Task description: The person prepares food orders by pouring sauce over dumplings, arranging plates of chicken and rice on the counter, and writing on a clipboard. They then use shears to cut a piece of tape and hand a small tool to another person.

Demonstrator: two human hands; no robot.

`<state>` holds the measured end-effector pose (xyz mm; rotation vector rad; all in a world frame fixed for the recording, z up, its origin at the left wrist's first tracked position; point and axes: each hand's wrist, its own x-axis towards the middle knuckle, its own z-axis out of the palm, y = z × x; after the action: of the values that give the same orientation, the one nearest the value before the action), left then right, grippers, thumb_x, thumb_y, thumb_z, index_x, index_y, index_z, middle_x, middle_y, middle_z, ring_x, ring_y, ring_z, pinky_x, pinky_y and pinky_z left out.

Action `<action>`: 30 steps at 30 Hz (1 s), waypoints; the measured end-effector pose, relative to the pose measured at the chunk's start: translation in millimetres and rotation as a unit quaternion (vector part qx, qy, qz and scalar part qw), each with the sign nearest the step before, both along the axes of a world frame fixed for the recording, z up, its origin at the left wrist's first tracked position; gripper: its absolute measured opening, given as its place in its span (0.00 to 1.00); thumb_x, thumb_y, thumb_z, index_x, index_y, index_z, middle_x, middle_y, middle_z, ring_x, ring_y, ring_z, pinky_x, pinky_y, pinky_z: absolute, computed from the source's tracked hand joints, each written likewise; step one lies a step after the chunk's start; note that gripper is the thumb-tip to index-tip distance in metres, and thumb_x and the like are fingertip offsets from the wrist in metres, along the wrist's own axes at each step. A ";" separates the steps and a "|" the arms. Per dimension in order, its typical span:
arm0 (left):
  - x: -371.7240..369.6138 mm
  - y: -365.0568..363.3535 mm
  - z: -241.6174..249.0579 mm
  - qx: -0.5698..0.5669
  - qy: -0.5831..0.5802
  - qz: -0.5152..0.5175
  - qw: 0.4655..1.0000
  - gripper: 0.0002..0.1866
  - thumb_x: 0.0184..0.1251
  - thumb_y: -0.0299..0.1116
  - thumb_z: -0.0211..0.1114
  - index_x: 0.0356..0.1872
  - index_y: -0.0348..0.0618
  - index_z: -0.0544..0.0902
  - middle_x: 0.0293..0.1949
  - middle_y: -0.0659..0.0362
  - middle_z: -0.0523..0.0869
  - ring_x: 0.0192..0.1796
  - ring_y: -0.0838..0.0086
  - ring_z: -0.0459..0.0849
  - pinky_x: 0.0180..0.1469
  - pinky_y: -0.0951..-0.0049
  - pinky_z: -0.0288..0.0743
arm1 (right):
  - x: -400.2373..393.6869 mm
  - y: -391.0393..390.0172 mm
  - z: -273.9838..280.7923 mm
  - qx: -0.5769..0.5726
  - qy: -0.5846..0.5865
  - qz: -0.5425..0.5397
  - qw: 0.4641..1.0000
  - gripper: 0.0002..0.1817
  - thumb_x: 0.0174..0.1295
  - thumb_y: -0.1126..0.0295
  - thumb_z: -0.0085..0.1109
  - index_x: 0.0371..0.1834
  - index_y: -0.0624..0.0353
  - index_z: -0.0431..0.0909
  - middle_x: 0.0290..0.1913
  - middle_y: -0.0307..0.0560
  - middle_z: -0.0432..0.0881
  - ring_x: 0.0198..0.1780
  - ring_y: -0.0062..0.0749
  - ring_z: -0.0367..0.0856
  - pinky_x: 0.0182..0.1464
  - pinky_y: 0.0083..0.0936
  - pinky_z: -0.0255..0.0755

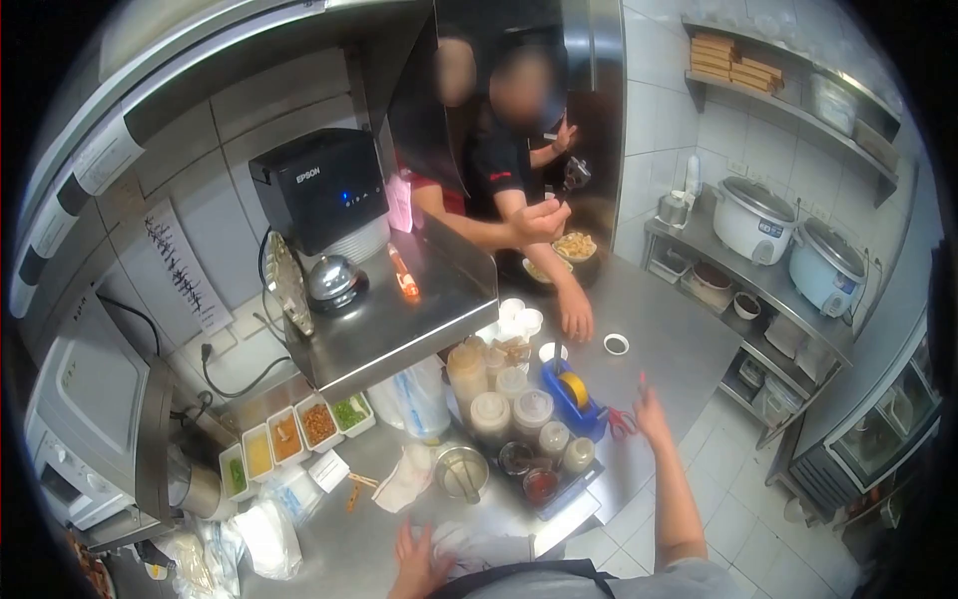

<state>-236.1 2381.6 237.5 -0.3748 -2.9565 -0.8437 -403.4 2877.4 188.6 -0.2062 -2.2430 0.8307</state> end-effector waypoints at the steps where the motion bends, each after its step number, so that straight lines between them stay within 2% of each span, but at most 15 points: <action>1: 6.0 -1.3 -14.2 -0.065 -0.051 0.014 0.996 0.37 0.55 0.47 0.66 0.65 0.43 0.64 0.68 0.38 0.52 0.69 0.42 0.53 0.63 0.35 0.49 | -1.9 2.1 -16.0 -0.039 -0.070 0.016 0.997 0.15 0.60 0.71 0.50 0.50 0.61 0.70 0.32 0.62 0.76 0.36 0.55 0.76 0.41 0.40 0.71; 2: 11.5 -0.6 -30.7 -0.066 -0.045 0.018 0.997 0.37 0.55 0.47 0.66 0.65 0.43 0.64 0.68 0.38 0.52 0.69 0.42 0.53 0.63 0.35 0.49 | -3.3 3.6 -31.0 -0.073 -0.142 0.027 0.987 0.14 0.58 0.72 0.51 0.48 0.61 0.72 0.36 0.67 0.76 0.42 0.61 0.76 0.46 0.42 0.70; 3: 16.8 1.8 -46.6 -0.173 0.070 0.021 0.982 0.36 0.58 0.49 0.62 0.65 0.42 0.64 0.64 0.37 0.61 0.62 0.48 0.64 0.62 0.45 0.56 | -6.4 -0.5 -38.5 -0.075 -0.137 0.032 0.987 0.14 0.58 0.72 0.51 0.48 0.61 0.72 0.36 0.67 0.76 0.42 0.61 0.76 0.46 0.42 0.70; 4: 17.6 5.6 -54.0 -0.277 0.180 0.022 0.944 0.34 0.61 0.50 0.58 0.65 0.41 0.64 0.60 0.36 0.69 0.55 0.54 0.75 0.60 0.54 0.62 | -9.0 -5.6 -45.3 -0.022 -0.176 0.044 0.983 0.13 0.57 0.74 0.51 0.47 0.61 0.75 0.37 0.66 0.76 0.43 0.60 0.76 0.46 0.41 0.71; 5: 14.5 10.6 -51.3 -0.280 0.182 0.026 0.942 0.34 0.61 0.50 0.58 0.65 0.41 0.64 0.60 0.36 0.69 0.55 0.54 0.75 0.60 0.54 0.62 | -12.9 -11.3 -46.1 0.032 -0.215 0.056 0.975 0.13 0.56 0.75 0.51 0.45 0.61 0.77 0.39 0.65 0.77 0.44 0.59 0.76 0.47 0.41 0.72; 8: -0.1 25.9 -42.2 -0.242 0.047 0.045 0.968 0.38 0.61 0.52 0.58 0.68 0.43 0.60 0.68 0.40 0.58 0.61 0.51 0.68 0.65 0.50 0.54 | -24.3 -22.2 -44.6 0.031 -0.211 0.031 0.976 0.14 0.54 0.77 0.52 0.45 0.60 0.78 0.40 0.64 0.77 0.44 0.57 0.76 0.47 0.42 0.72; 10: -19.5 34.0 -38.8 -0.133 -0.065 0.021 0.989 0.44 0.52 0.54 0.66 0.68 0.47 0.59 0.70 0.40 0.45 0.72 0.43 0.45 0.61 0.26 0.40 | -32.3 -23.3 -41.2 0.014 -0.204 0.042 0.978 0.14 0.53 0.77 0.53 0.44 0.60 0.78 0.40 0.62 0.77 0.44 0.56 0.76 0.47 0.42 0.72; 12: -32.6 38.9 -44.5 -0.135 -0.059 0.022 0.989 0.45 0.52 0.55 0.65 0.69 0.47 0.58 0.71 0.40 0.45 0.72 0.43 0.44 0.62 0.27 0.38 | -41.4 -19.2 -28.8 0.002 -0.194 0.047 0.980 0.14 0.52 0.77 0.53 0.44 0.60 0.79 0.39 0.61 0.77 0.44 0.55 0.76 0.47 0.42 0.72; 14: -37.9 43.3 -46.2 -0.135 -0.053 0.022 0.989 0.45 0.52 0.55 0.65 0.69 0.48 0.57 0.71 0.41 0.44 0.73 0.43 0.43 0.62 0.27 0.37 | -48.0 -18.3 3.0 0.057 -0.089 0.040 0.994 0.13 0.53 0.77 0.55 0.42 0.60 0.79 0.40 0.59 0.78 0.44 0.53 0.77 0.47 0.39 0.73; 18: -33.0 48.5 -41.2 -0.130 -0.029 0.047 0.990 0.44 0.50 0.54 0.67 0.68 0.48 0.60 0.71 0.44 0.48 0.73 0.48 0.46 0.64 0.30 0.38 | -90.5 -34.3 119.5 -0.161 0.085 0.095 0.979 0.14 0.56 0.70 0.61 0.45 0.63 0.78 0.40 0.51 0.79 0.44 0.39 0.79 0.48 0.30 0.72; 19: -30.7 50.1 -39.8 -0.121 -0.009 0.053 0.991 0.43 0.50 0.53 0.67 0.67 0.48 0.61 0.71 0.44 0.50 0.73 0.50 0.47 0.65 0.31 0.38 | -101.7 -42.1 150.7 -0.153 0.147 0.123 0.969 0.18 0.58 0.67 0.61 0.50 0.64 0.76 0.44 0.50 0.79 0.48 0.33 0.77 0.52 0.28 0.69; 20: -29.8 50.8 -39.2 -0.122 -0.011 0.050 0.991 0.43 0.50 0.53 0.67 0.67 0.48 0.61 0.71 0.44 0.50 0.73 0.50 0.47 0.65 0.31 0.38 | -118.2 -43.5 174.3 -0.142 0.143 0.153 0.968 0.26 0.61 0.65 0.59 0.61 0.63 0.67 0.55 0.50 0.74 0.56 0.36 0.74 0.56 0.27 0.67; 24: -27.8 48.9 -40.6 -0.095 0.021 0.055 0.994 0.42 0.48 0.51 0.69 0.65 0.49 0.64 0.70 0.46 0.53 0.73 0.51 0.49 0.65 0.33 0.39 | -170.3 -62.7 251.0 -0.371 0.176 0.248 0.878 0.41 0.63 0.59 0.57 0.73 0.57 0.42 0.71 0.53 0.53 0.69 0.43 0.58 0.63 0.31 0.60; 27: -29.5 50.2 -35.0 -0.110 0.028 0.046 0.992 0.39 0.50 0.51 0.67 0.63 0.46 0.67 0.69 0.45 0.56 0.71 0.51 0.54 0.65 0.35 0.43 | -162.9 -69.2 295.5 -0.442 0.255 0.284 0.812 0.45 0.61 0.56 0.60 0.72 0.62 0.41 0.71 0.59 0.50 0.71 0.44 0.53 0.66 0.35 0.56; 30: -28.5 50.3 -32.1 -0.137 0.036 0.056 0.988 0.37 0.53 0.52 0.64 0.62 0.43 0.68 0.68 0.43 0.58 0.68 0.51 0.60 0.65 0.39 0.47 | -152.2 -55.8 335.0 -0.456 0.329 0.232 0.794 0.48 0.59 0.54 0.61 0.71 0.65 0.41 0.71 0.59 0.49 0.71 0.46 0.52 0.66 0.37 0.56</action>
<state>-264.7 2431.8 205.4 -0.2404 -2.9958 -0.4027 -555.7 2821.6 523.6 0.1946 -1.0911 1.8778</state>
